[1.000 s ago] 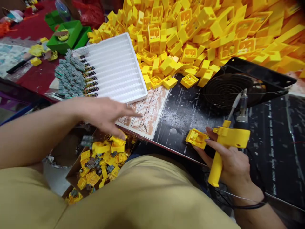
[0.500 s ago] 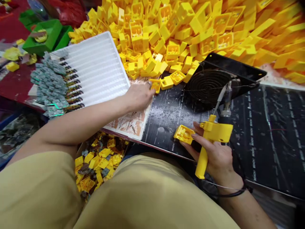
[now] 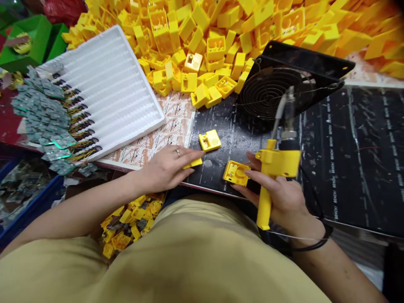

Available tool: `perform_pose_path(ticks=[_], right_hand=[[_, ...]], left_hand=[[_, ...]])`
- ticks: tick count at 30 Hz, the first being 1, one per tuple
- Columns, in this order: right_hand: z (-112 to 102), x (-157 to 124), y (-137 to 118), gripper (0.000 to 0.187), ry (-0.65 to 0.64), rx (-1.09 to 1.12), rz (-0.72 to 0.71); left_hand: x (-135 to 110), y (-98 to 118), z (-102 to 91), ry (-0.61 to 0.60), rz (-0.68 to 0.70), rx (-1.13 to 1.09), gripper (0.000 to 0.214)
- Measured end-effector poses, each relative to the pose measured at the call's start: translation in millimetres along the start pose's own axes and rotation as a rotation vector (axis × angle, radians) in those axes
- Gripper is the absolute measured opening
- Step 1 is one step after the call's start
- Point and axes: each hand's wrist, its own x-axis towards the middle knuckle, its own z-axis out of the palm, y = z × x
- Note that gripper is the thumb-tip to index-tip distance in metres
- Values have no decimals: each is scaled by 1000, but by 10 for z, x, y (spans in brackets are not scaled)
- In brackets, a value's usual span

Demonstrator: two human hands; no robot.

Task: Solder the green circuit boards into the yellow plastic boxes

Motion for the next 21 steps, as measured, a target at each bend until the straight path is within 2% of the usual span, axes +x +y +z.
perform_pose_path(ticks=[3,5,7,9,12,17,21], right_hand=[[34,44,6,52,-31,33,1],[48,63,14,48,-45,69,-8],[37,63,17,46,-51,103,-13],[5,50,10,47,-43,109,-4],[-47,33,-14,50,-51,139,11],[-76,-9,-2,53,-69,128,19],[-92,-83,89,58,-68,148,61]], left_hand=[[-59,202,191,133,93,119,38],[-62,316,235,116,74,143,40],[-53,348,182,58,12,48,50],[-45,300,78,-1,-16,-73,58],[-17,193,-15,-64,17,-95,48],[132,132,118,-23,49,21,28],[253,42,137,-98,200,-17,31]])
